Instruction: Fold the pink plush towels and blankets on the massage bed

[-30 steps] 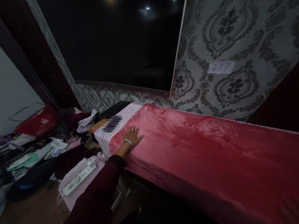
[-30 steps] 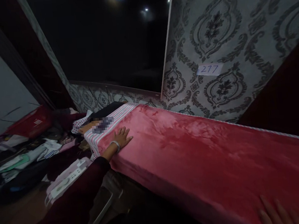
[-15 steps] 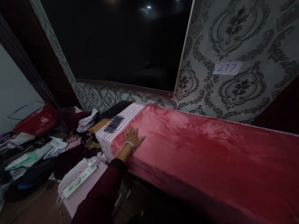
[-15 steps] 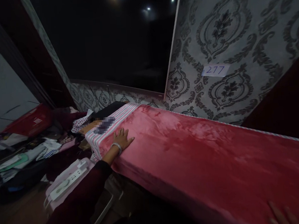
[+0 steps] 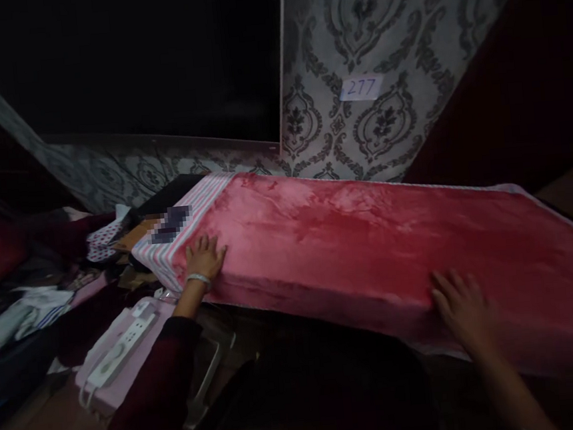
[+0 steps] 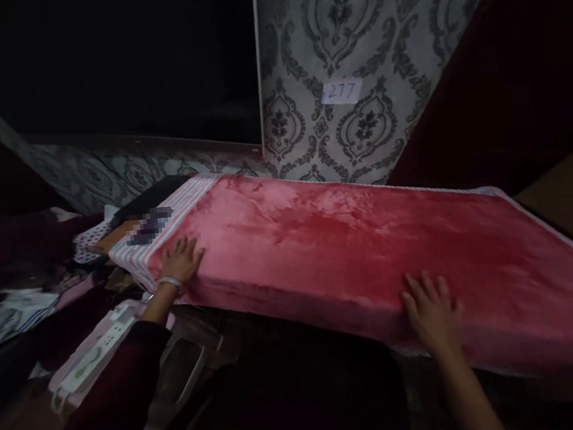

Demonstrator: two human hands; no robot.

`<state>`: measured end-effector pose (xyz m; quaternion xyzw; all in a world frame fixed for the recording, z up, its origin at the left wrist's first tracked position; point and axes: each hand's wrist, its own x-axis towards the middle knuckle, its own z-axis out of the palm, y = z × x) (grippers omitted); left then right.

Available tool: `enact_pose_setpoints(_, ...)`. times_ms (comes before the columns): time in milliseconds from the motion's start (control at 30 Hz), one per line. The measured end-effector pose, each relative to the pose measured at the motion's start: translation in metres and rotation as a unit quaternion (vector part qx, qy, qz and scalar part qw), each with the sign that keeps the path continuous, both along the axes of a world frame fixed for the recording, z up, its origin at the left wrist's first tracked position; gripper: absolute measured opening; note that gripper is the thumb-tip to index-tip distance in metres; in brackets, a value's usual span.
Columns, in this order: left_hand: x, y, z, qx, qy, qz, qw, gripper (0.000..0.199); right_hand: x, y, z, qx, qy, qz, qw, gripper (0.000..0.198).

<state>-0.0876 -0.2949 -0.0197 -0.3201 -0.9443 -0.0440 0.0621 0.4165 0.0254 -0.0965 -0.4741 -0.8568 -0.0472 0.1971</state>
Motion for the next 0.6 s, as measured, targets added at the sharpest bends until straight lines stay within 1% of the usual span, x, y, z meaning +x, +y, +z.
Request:
enact_pose_setpoints(133,0.0,-0.004,-0.001,0.012,0.013,0.001,1.0,0.06,0.002,-0.027,-0.002,-0.003,0.022,-0.004,1.0,0.058)
enact_pose_setpoints(300,0.005,-0.003,0.003,0.026,0.037,0.025,0.999,0.057,0.022,-0.047,-0.003,-0.024,0.012,-0.074,0.997,0.061)
enact_pose_setpoints(433,0.008,-0.01,0.004,0.041,0.051,0.01,0.998,0.052,0.031,-0.057,-0.003,-0.026,0.05,-0.093,0.994,0.059)
enact_pose_setpoints(500,0.014,-0.012,0.004,0.054,0.047,-0.006,0.997,0.05,0.029,-0.061,-0.004,-0.004,0.093,-0.078,0.993,0.055)
enact_pose_setpoints(533,0.018,-0.01,0.003,0.067,0.046,-0.024,0.996,0.05,0.025,-0.063,-0.004,0.009,0.119,-0.059,0.991,0.053)
enact_pose_setpoints(600,0.028,-0.005,0.002,0.102,0.033,-0.097,0.989,0.05,0.014,-0.068,-0.003,0.032,0.173,-0.007,0.984,0.049)
